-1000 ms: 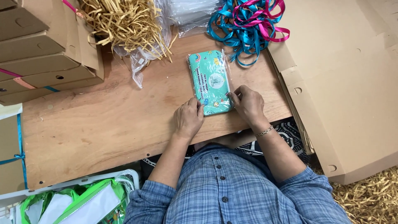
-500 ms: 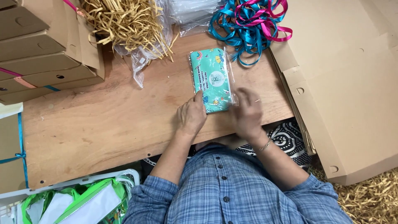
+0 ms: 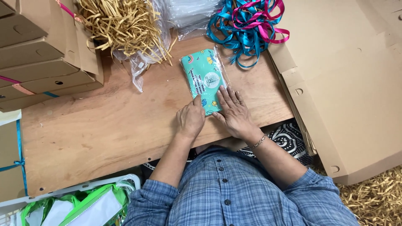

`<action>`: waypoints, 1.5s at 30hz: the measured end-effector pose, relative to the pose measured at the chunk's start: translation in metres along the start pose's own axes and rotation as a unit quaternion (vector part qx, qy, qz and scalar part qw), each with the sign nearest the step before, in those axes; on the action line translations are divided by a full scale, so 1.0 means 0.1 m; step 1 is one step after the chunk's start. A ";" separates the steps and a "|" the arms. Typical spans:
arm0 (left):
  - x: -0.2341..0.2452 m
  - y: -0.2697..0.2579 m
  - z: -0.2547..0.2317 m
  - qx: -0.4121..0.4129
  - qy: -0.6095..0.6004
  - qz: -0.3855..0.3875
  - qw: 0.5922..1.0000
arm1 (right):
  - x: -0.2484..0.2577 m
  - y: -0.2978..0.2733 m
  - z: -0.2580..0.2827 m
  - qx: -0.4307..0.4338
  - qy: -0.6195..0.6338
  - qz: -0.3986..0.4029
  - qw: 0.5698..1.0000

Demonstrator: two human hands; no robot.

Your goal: The person wraps a pouch in plastic film by hand, places the pouch inside a white bag, and затем folds and presses on a turquoise pouch on a wooden table.

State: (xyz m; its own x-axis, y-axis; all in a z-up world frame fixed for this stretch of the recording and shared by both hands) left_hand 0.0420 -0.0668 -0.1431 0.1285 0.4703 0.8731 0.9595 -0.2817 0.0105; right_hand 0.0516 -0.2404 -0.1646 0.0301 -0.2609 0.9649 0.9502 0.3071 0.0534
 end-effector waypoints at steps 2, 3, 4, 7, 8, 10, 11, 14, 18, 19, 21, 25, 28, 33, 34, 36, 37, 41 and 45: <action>-0.02 0.00 0.02 0.006 0.005 -0.004 1.000 | 0.02 0.02 -0.01 -0.004 0.008 0.001 1.000; -0.04 -0.01 0.02 0.014 0.011 -0.007 1.000 | 0.04 0.02 -0.02 -0.008 0.016 0.002 1.000; -0.10 0.00 0.05 0.012 0.012 -0.008 1.000 | -0.01 0.02 -0.05 -0.009 0.015 0.000 1.000; -0.17 0.02 0.15 0.023 0.039 -0.045 0.998 | -0.08 0.03 -0.08 -0.007 -0.002 -0.003 1.000; -0.17 0.01 0.23 0.058 0.027 -0.045 0.997 | -0.06 0.02 -0.06 -0.005 -0.004 -0.009 1.000; -0.18 -0.01 0.29 0.091 0.015 -0.046 0.995 | -0.04 0.02 -0.05 -0.004 -0.007 -0.016 1.000; -0.09 -0.03 0.25 0.059 0.048 -0.167 0.983 | -0.04 0.02 -0.06 -0.002 -0.010 -0.020 1.000; 0.08 -0.07 -0.08 -0.062 0.128 -0.321 0.936 | -0.06 0.01 -0.04 0.001 -0.013 -0.025 1.000; -0.48 0.05 -0.51 -0.224 0.025 -0.128 0.966 | -0.06 -0.05 -0.06 0.031 0.016 -0.046 0.998; -0.41 0.04 -0.49 -0.225 0.024 -0.130 0.965 | -0.06 -0.04 -0.07 0.031 0.014 -0.047 0.998; -0.37 0.05 -0.41 -0.160 0.052 -0.013 0.986 | -0.09 -0.03 -0.08 0.023 0.004 -0.044 0.999; -0.24 0.07 -0.22 -0.093 0.094 0.019 0.991 | -0.12 -0.03 -0.07 0.017 -0.034 -0.046 0.998; -0.25 0.11 -0.08 -0.031 0.113 0.042 0.992 | -0.09 0.00 -0.05 0.012 -0.028 -0.036 0.999; -0.45 0.18 0.05 -0.015 0.118 -0.024 0.993 | -0.02 0.01 -0.04 0.005 -0.008 -0.014 1.000; -0.38 0.22 -0.01 -0.016 0.120 -0.027 0.992 | 0.03 0.04 -0.05 0.006 -0.008 -0.017 1.000; -0.20 0.24 -0.13 -0.013 0.090 -0.118 0.989 | 0.14 0.08 -0.07 -0.001 0.079 -0.010 0.997; -0.16 0.30 -0.16 -0.013 0.090 -0.117 0.989 | 0.17 0.14 -0.06 -0.002 0.079 -0.010 0.997; -0.16 0.58 -0.21 -0.046 0.064 -0.188 0.979 | 0.41 0.41 -0.02 0.019 0.116 -0.191 0.974; -0.41 0.84 -0.05 -0.018 0.077 -0.166 0.983 | 0.33 0.84 0.07 0.032 0.140 -0.188 0.972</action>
State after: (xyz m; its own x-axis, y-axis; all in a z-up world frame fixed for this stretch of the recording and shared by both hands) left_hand 0.1159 -0.1137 -0.1754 -0.2316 0.4102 0.8821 0.9322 -0.1656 0.3217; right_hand 0.1298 -0.2164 -0.1267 -0.2237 -0.6018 0.7667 0.8892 0.1961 0.4134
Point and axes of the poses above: each hand's wrist, its own y-axis towards the middle knuckle, its own x-axis out of the back of the hand, z = x × y, the point moved 4 cm from there along y, towards the middle knuckle, and after that the axes turned 13 degrees about -x, right-handed, at the moved point
